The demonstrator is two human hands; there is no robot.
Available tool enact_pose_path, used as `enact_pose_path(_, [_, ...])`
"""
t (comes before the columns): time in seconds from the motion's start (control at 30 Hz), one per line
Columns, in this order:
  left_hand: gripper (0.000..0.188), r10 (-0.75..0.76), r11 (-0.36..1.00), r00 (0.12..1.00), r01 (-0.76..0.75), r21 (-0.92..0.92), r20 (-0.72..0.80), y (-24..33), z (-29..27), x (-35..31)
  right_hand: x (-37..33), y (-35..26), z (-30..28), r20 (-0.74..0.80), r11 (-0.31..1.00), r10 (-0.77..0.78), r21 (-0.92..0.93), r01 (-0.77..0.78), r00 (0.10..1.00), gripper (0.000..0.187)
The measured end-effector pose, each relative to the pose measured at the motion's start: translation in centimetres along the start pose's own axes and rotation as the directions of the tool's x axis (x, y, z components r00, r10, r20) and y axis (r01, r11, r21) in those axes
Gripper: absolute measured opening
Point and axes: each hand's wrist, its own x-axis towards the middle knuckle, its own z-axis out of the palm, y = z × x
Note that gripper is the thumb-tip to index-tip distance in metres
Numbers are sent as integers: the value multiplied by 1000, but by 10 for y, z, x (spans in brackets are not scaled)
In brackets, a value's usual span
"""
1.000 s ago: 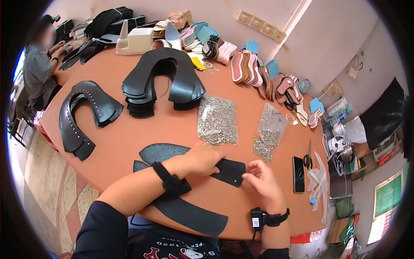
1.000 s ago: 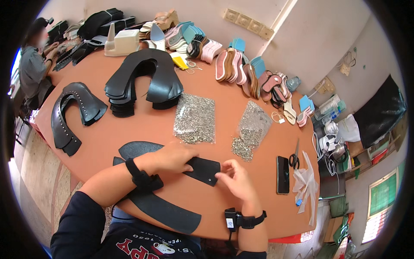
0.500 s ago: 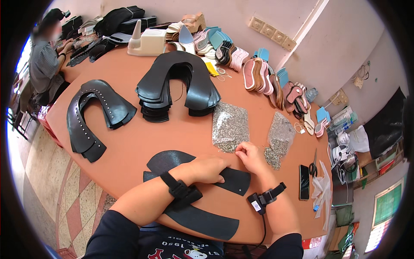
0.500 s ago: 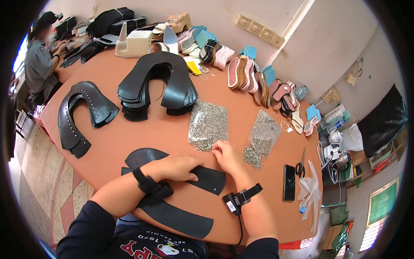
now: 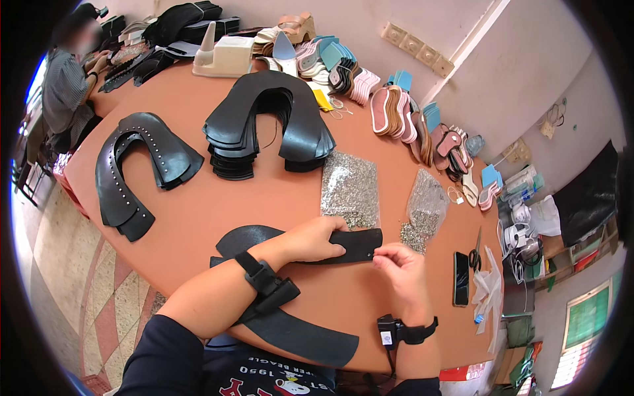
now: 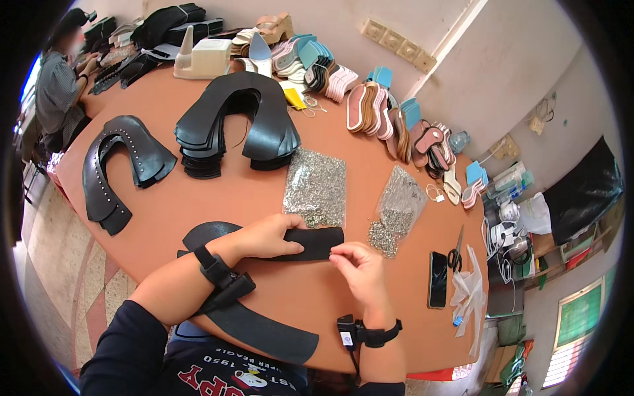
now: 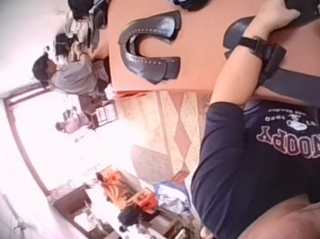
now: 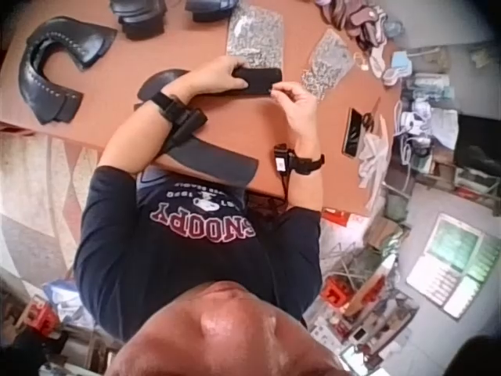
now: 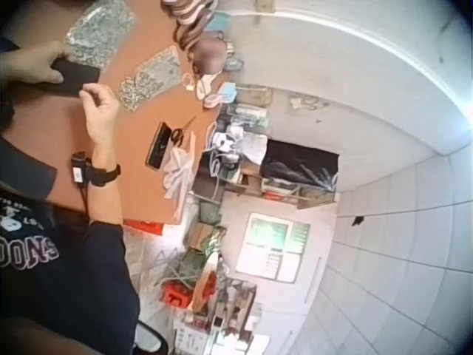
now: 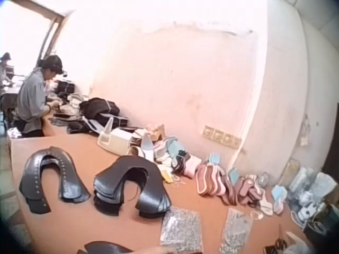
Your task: The recorder is inspecting and organizing black leather shoe upper components, checking for quality and prepping them with small metal studs/eyelets.
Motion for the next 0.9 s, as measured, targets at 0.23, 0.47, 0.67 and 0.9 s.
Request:
enact_pose_path(0.23, [21, -64, 907, 997, 42, -419, -38, -6, 0, 4, -2, 6, 13, -149, 990, -15, 139, 36, 989, 9])
enact_pose_path(0.47, [25, 6, 847, 997, -47, -529, -79, -3, 6, 5, -1, 21, 37, -202, 826, -7, 551, 119, 979, 12])
enact_pose_path(0.67, [26, 8, 846, 996, -51, -531, -83, -4, 3, 2, -1, 28, 41, -226, 800, 59, 593, 89, 972, 12])
enact_pose_path(0.9, [26, 199, 966, 946, -234, -112, -254, 24, 2, -6, -7, 16, 49, -275, 895, -11, 426, 132, 961, 11])
